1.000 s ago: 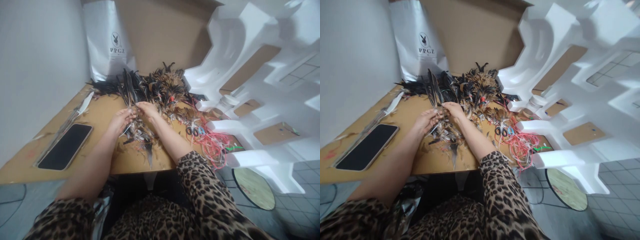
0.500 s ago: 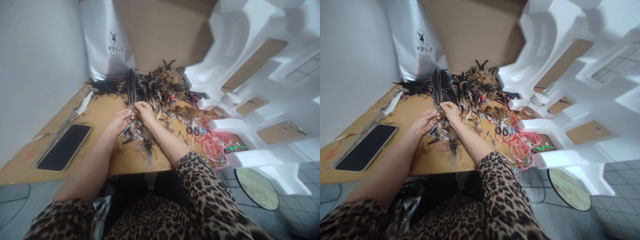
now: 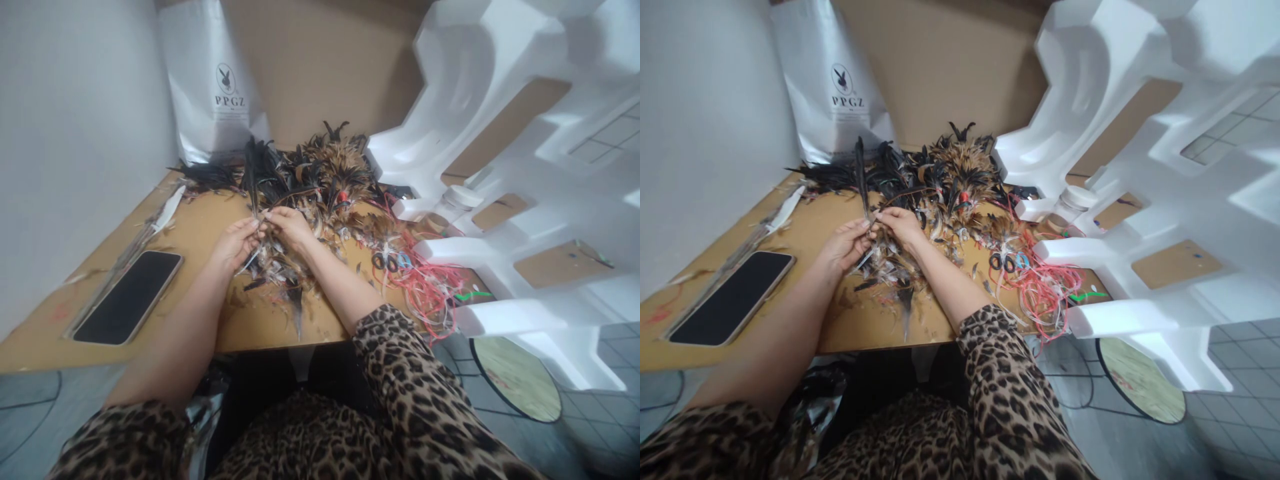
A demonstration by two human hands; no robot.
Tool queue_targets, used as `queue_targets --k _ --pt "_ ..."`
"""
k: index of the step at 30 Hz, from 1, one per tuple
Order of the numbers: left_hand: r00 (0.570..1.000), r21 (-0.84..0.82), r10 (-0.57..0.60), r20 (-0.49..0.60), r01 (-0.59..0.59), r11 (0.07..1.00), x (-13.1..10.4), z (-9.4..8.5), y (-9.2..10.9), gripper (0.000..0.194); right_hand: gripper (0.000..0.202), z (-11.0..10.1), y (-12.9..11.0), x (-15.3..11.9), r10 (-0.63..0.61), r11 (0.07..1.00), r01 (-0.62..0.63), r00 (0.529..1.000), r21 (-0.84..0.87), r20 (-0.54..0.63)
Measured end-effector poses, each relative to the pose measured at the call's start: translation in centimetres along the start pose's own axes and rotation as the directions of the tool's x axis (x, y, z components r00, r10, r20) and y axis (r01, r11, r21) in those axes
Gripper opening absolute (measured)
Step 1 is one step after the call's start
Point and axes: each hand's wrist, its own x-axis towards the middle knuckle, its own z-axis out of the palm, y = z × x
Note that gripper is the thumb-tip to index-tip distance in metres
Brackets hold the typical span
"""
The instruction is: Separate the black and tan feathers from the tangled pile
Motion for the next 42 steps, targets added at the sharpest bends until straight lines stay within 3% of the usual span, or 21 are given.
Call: queue_targets --k 6,17,21,23,26,29,32,35,36,38,42 --pt "0.997 0.033 -0.065 0.032 0.064 0.997 -0.2 0.2 0.2 0.007 0.02 -0.4 -1.0 -0.2 -0.073 0.973 0.076 0.997 -0.22 0.02" --pt "0.989 0.056 -0.127 0.076 0.122 0.991 -0.4 -0.1 0.7 0.007 0.017 -0.3 -1.5 -0.1 0.014 0.976 -0.005 0.999 -0.216 0.043" --pt "0.997 0.034 -0.08 -0.014 0.081 0.996 -0.3 -0.1 1.0 0.006 0.006 -1.2 -1.4 0.5 0.02 0.984 -0.024 1.0 -0.174 -0.022" --pt "0.996 -0.024 -0.023 -0.087 0.021 0.999 0.0 -0.2 1.1 0.009 0.012 -1.9 -1.3 0.9 0.003 0.969 -0.023 0.997 -0.247 -0.078" --pt "0.982 -0.1 0.059 -0.178 -0.077 0.992 0.5 -0.5 1.2 0.01 0.013 -2.9 -1.4 1.7 -0.115 0.815 0.022 0.985 -0.579 -0.125" --pt "0.968 -0.107 0.09 -0.234 -0.118 0.987 0.9 -0.8 1.1 0.011 0.014 -3.1 -1.8 2.7 -0.222 0.438 0.114 0.975 -0.892 0.016" --pt "0.971 -0.082 0.083 -0.224 -0.104 0.991 0.9 -0.7 1.0 0.01 0.019 -2.4 -2.2 3.9 -0.182 0.054 0.11 0.978 -0.992 0.098" --pt "0.976 -0.062 0.084 -0.202 -0.098 0.993 0.8 -0.7 0.8 0.01 0.025 -1.8 -2.0 5.0 -0.115 -0.202 0.051 0.991 -0.978 0.075" --pt "0.976 -0.056 0.084 -0.199 -0.097 0.994 0.7 -0.7 0.8 0.01 0.027 -1.7 -1.8 5.3 -0.096 -0.24 0.026 0.994 -0.97 0.05" --pt "0.977 -0.047 0.082 -0.195 -0.093 0.995 0.7 -0.7 0.8 0.01 0.028 -2.0 -1.6 5.8 -0.091 -0.232 -0.051 0.995 -0.971 -0.031" --pt "0.98 -0.048 0.081 -0.184 -0.091 0.995 0.7 -0.6 0.7 0.01 0.026 -3.8 -1.9 6.2 -0.195 -0.024 -0.151 0.97 -0.988 -0.143"
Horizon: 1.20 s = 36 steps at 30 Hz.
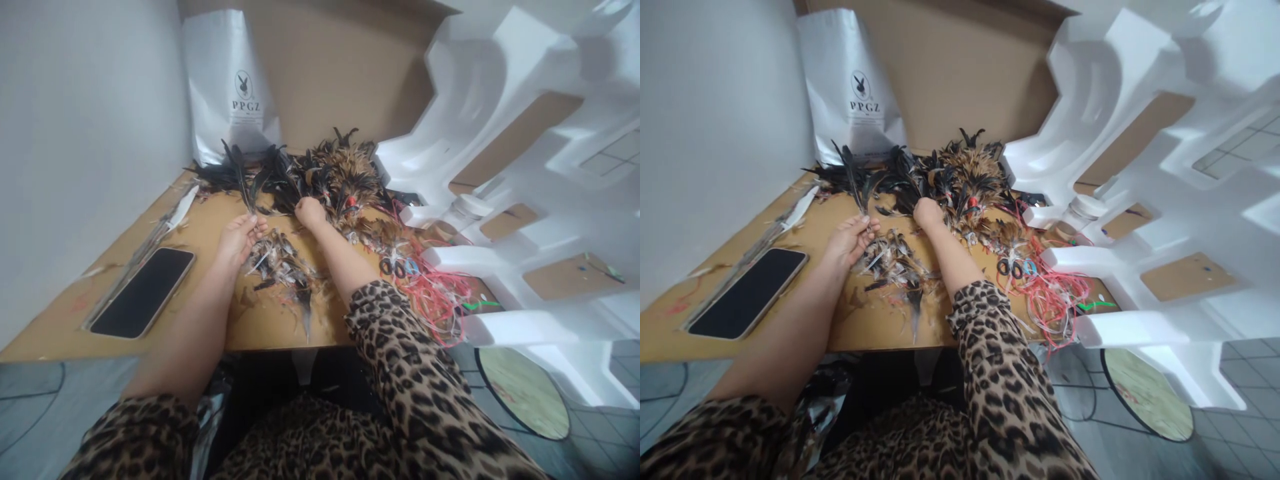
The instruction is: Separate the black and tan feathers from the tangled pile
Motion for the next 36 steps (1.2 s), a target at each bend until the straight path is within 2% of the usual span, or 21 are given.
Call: queue_targets --k 4,8,11,14,15,17,20,22,24,29,33,36 --pt "1.0 0.012 -0.006 0.01 0.006 1.0 -0.1 0.1 -0.1 0.009 0.024 -0.4 2.3 0.4 -0.029 0.979 0.047 0.995 0.196 -0.096" --pt "1.0 0.015 0.0 0.031 0.0 1.0 -0.1 0.0 -0.2 0.009 0.025 -0.5 3.8 -0.1 -0.033 0.957 0.079 0.986 0.278 -0.165" --pt "1.0 0.02 -0.002 0.024 0.002 1.0 0.0 0.0 -0.3 0.009 0.031 -0.7 4.0 -1.0 -0.003 0.968 0.05 0.983 0.246 -0.185" --pt "1.0 0.01 0.0 0.005 0.0 1.0 -0.1 0.1 -0.2 0.01 0.047 -1.0 3.2 -2.0 0.014 0.981 0.042 0.958 0.189 -0.286" --pt "1.0 0.005 0.002 -0.001 -0.002 1.0 -0.1 0.1 -0.2 0.01 0.05 -1.0 2.6 -2.2 -0.019 0.984 0.075 0.945 0.162 -0.326" --pt "1.0 -0.004 0.008 -0.02 -0.008 1.0 0.0 0.1 -0.2 0.011 0.044 -0.9 1.2 -2.5 -0.164 0.976 0.203 0.924 0.08 -0.346" --pt "0.998 -0.008 0.021 -0.058 -0.021 1.0 0.2 0.0 -0.1 0.01 0.028 -0.2 -1.5 -2.3 -0.409 0.912 0.406 0.895 -0.054 -0.179" --pt "0.996 -0.012 0.033 -0.079 -0.034 0.999 0.4 -0.1 -0.1 0.009 0.027 0.6 -3.3 -1.8 -0.464 0.882 0.459 0.885 -0.102 -0.036" --pt "0.994 -0.017 0.05 -0.092 -0.051 0.999 0.5 -0.3 -0.2 0.008 0.026 1.4 -4.9 -1.0 -0.452 0.882 0.455 0.89 -0.118 0.057" --pt "0.993 0.018 0.063 -0.1 -0.061 0.998 0.4 -0.2 -0.2 0.006 0.034 3.5 -7.2 1.3 -0.325 0.933 0.343 0.933 -0.109 0.158" --pt "0.996 0.06 0.044 -0.072 -0.04 0.997 0.0 0.3 -0.2 0.005 0.032 4.1 -7.1 2.0 -0.24 0.963 0.26 0.947 -0.069 0.215" --pt "0.998 0.077 0.032 -0.058 -0.028 0.997 -0.2 0.5 -0.2 0.005 0.02 3.6 -6.0 1.4 -0.264 0.964 0.265 0.946 0.02 0.187"
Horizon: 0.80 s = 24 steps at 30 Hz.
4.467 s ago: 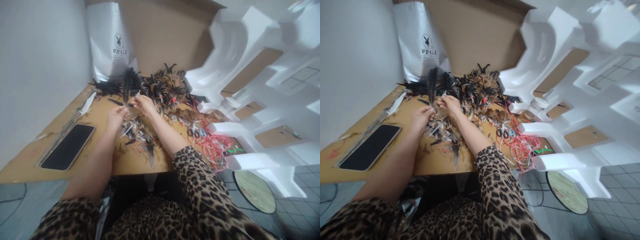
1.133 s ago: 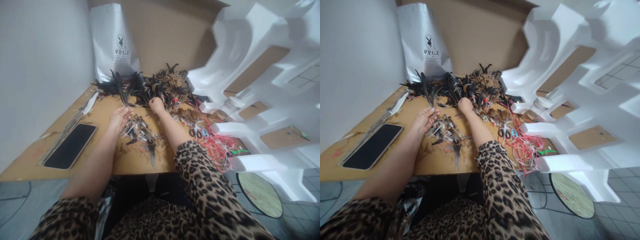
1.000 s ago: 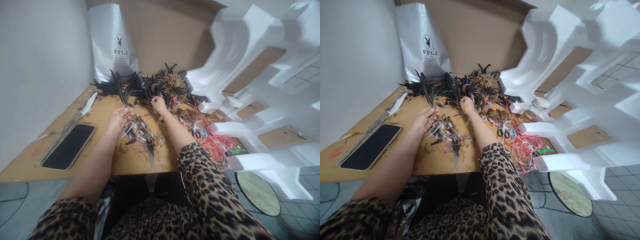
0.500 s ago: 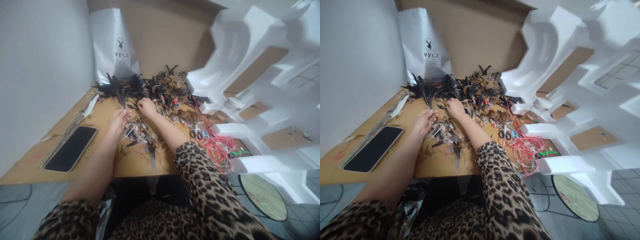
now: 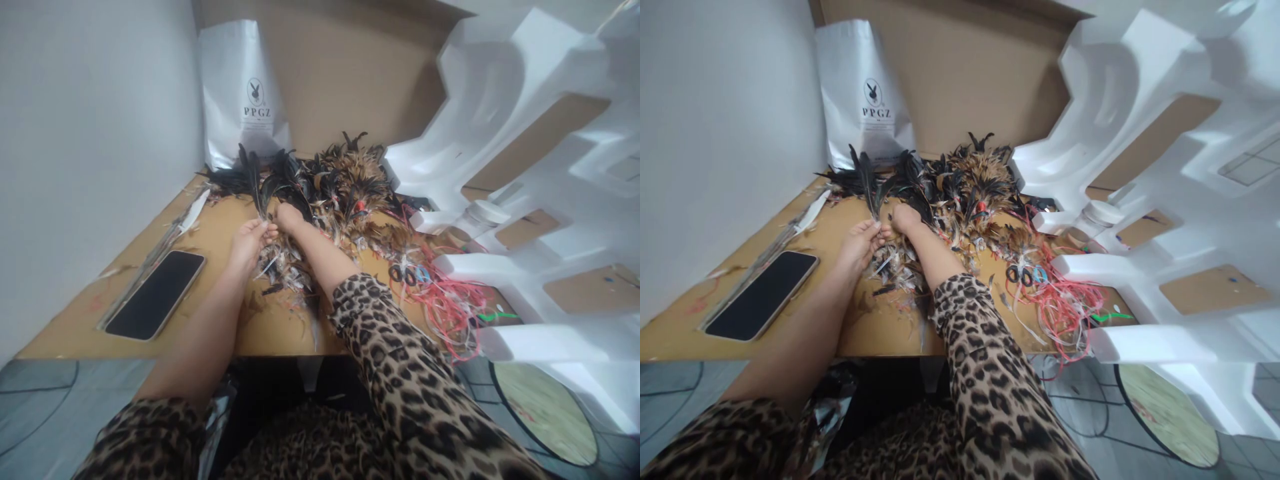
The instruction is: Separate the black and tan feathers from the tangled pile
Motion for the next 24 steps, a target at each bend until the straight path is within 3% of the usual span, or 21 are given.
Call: queue_targets --k 4,7,11,13,19,24 --pt "1.0 0.016 -0.002 0.01 0.001 1.0 -0.2 0.1 -0.1 0.005 0.012 -1.5 1.4 -2.6 -0.061 0.93 0.09 0.994 0.356 -0.093" --pt "0.999 0.037 0.01 0.039 -0.011 0.999 -0.2 0.0 -0.2 0.005 0.009 -2.9 2.5 -5.1 0.001 0.721 0.007 1.0 0.693 -0.011" --pt "0.997 0.081 0.042 0.06 -0.047 0.996 -0.2 -0.1 -0.6 0.008 0.008 -3.7 4.0 -8.5 -0.006 0.539 -0.031 0.999 0.842 0.041" --pt "0.993 0.123 0.074 0.091 -0.084 0.989 -0.3 0.2 -0.9 0.012 0.006 -3.5 4.6 -9.9 -0.009 0.552 -0.005 1.0 0.834 0.012" --pt "0.961 0.322 0.101 0.258 -0.184 0.929 -1.5 1.3 -1.7 0.013 0.012 -2.4 4.8 -12.4 -0.107 0.808 0.174 0.983 0.563 -0.15" --pt "0.952 0.372 0.045 0.302 -0.161 0.914 -2.2 1.6 -1.4 0.014 0.014 -2.6 4.1 -12.7 -0.117 0.841 0.208 0.971 0.5 -0.206"
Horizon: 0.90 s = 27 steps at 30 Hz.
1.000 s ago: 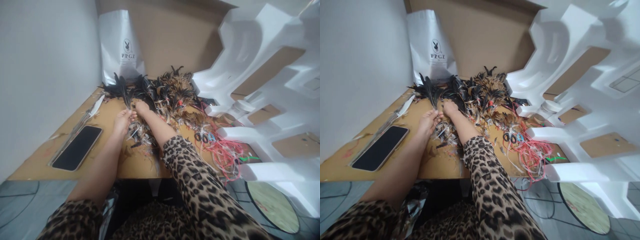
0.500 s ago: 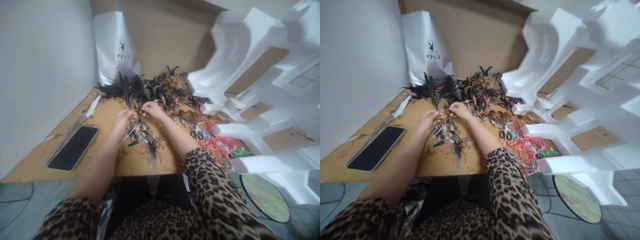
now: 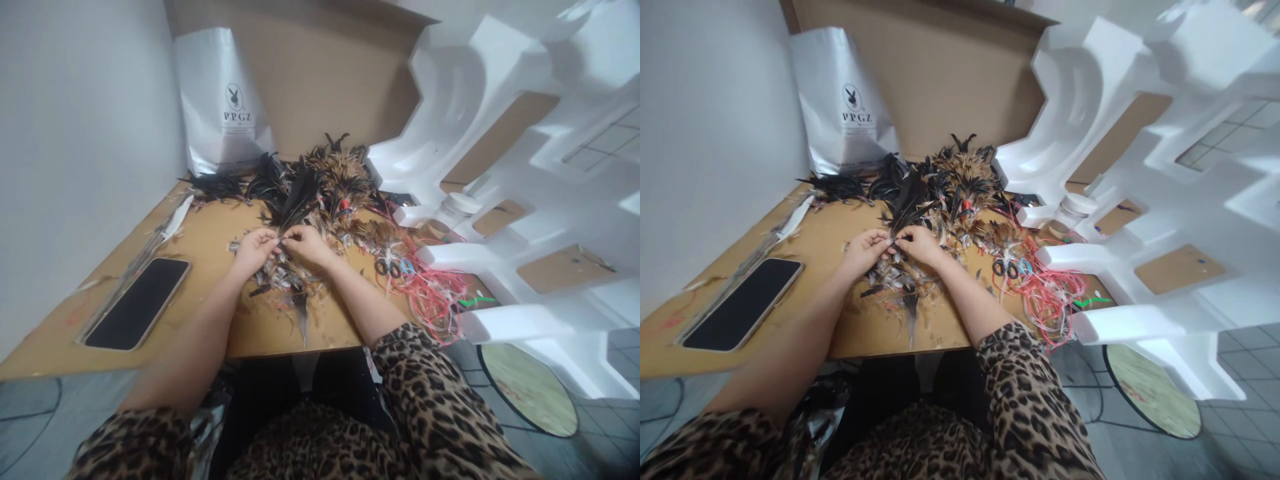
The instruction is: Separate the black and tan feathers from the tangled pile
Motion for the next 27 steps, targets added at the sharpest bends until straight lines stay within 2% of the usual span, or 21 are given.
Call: queue_targets --k 8,13,17,20,22,24,27 --pt "0.999 -0.003 -0.036 -0.01 0.036 0.999 0.1 0.0 -0.2 0.019 0.014 0.8 1.1 -0.1 0.014 0.998 -0.01 0.997 0.056 -0.078" --pt "1.0 -0.005 -0.01 -0.012 0.01 1.0 0.3 -0.6 -0.3 0.015 0.015 1.1 1.0 -0.2 0.013 0.996 -0.003 0.994 0.087 -0.109" --pt "0.99 -0.094 -0.025 -0.136 0.013 0.996 0.6 -1.5 0.1 0.015 0.02 0.7 1.5 -0.2 0.073 0.989 -0.059 0.992 0.136 -0.103" --pt "0.965 -0.192 -0.068 -0.254 0.019 0.981 1.0 -2.1 0.4 0.016 0.02 -0.1 2.6 0.2 0.147 0.982 -0.125 0.976 0.139 -0.161" --pt "0.949 -0.239 -0.081 -0.303 0.007 0.971 1.2 -2.4 0.4 0.016 0.019 -0.9 3.5 0.9 0.197 0.979 -0.183 0.956 0.084 -0.215" --pt "0.941 -0.25 -0.08 -0.329 -0.006 0.968 1.4 -2.5 0.3 0.016 0.021 -1.9 4.1 2.0 0.243 0.964 -0.262 0.934 -0.042 -0.262" --pt "0.941 -0.246 -0.065 -0.331 -0.019 0.969 1.4 -2.3 0.3 0.016 0.047 -3.5 4.4 4.1 0.271 0.887 -0.371 0.9 -0.274 -0.342"
